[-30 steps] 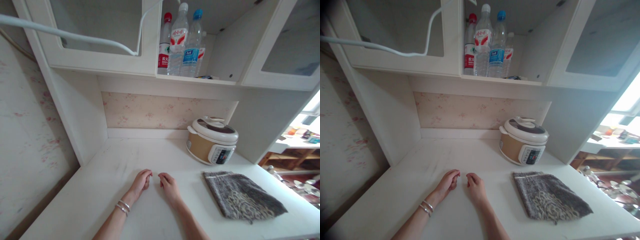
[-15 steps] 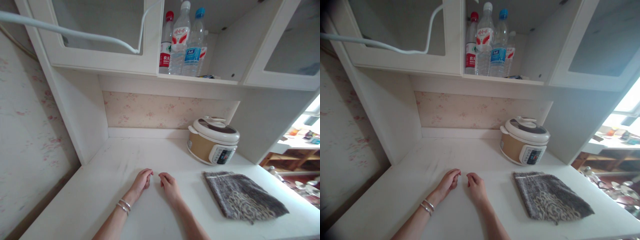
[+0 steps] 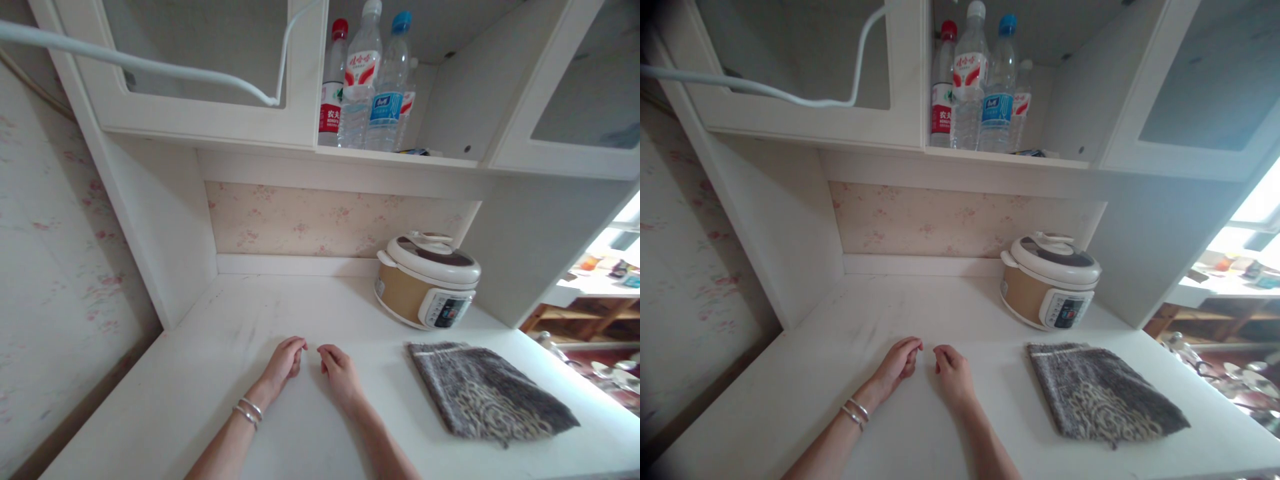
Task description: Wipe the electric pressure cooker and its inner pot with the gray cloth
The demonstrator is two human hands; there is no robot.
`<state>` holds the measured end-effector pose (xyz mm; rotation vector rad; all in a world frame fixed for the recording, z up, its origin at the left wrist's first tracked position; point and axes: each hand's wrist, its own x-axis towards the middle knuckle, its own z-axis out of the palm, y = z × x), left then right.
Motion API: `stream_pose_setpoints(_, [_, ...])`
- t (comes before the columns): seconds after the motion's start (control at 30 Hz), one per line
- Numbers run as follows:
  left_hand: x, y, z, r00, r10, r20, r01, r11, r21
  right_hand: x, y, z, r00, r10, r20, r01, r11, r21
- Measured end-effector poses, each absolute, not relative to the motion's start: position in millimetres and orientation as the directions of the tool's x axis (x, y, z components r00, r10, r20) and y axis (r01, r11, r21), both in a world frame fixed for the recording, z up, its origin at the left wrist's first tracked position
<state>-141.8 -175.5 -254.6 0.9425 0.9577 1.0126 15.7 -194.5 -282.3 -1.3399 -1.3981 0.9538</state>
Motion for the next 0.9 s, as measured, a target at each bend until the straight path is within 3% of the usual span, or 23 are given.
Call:
stream_pose_setpoints(0.57, [-142.2, -173.7, -259.9, 0.245, 0.954, -0.170, -0.224, 0.227, 0.948, 12.3, -197.8, -278.5, 0.024, 0.995, 0.099, 0.290, 0.088, -0.953])
stream_pose_setpoints(0.77, [-137.3, -176.9, -260.6, 0.225, 0.966, -0.124, -0.008, 0.130, 0.992, 13.8, -202.2, -259.7, -0.170, 0.984, 0.045, 0.287, 0.093, -0.953])
stream_pose_setpoints(0.9, [-132.5, -179.5, -255.4, 0.302, 0.946, -0.118, 0.129, 0.082, 0.988, 32.1, -198.3, -249.8, -0.304, 0.943, -0.139, 0.115, -0.109, -0.987])
